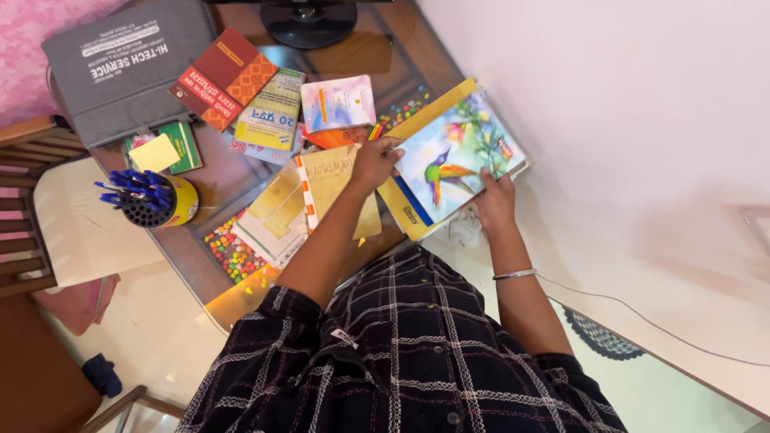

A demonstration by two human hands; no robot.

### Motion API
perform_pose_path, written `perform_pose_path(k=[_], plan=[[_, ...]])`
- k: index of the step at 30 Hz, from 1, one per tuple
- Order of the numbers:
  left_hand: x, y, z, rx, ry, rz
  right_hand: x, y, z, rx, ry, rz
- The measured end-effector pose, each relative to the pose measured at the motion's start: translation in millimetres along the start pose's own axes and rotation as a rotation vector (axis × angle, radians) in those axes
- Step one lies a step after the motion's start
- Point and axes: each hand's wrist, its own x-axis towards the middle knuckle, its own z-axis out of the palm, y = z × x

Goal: The person sorts through a stack of papers and documents, then arranges various stationery items on a glass table. They handle notebooks, books, a pen holder, and a gray service bag, moving them into organized piles and positions.

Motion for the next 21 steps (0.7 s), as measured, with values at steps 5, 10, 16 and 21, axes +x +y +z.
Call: perform_pose_path(k=[5, 10, 16, 21], plan=[[13.5, -33.8, 33.3, 0.081, 0.182, 0.099, 27.3, 34.9, -50.6, -0.225, 0.153, 0.043], [1.4, -57.0, 37.4, 0.386, 0.369, 0.381, 37.4, 58.8, -77.1, -0.472, 0.258, 0.03], [-47.3, -86.3, -29.0, 0.606, 0.633, 0.032, 27.6, 66.3, -74.7, -1.01, 0.383, -0.362], [-120.4, -84.3, -81.8, 0.624, 0.605, -0.425, 21.4, 83.4, -31.6, -0.688, 0.217, -0.21]])
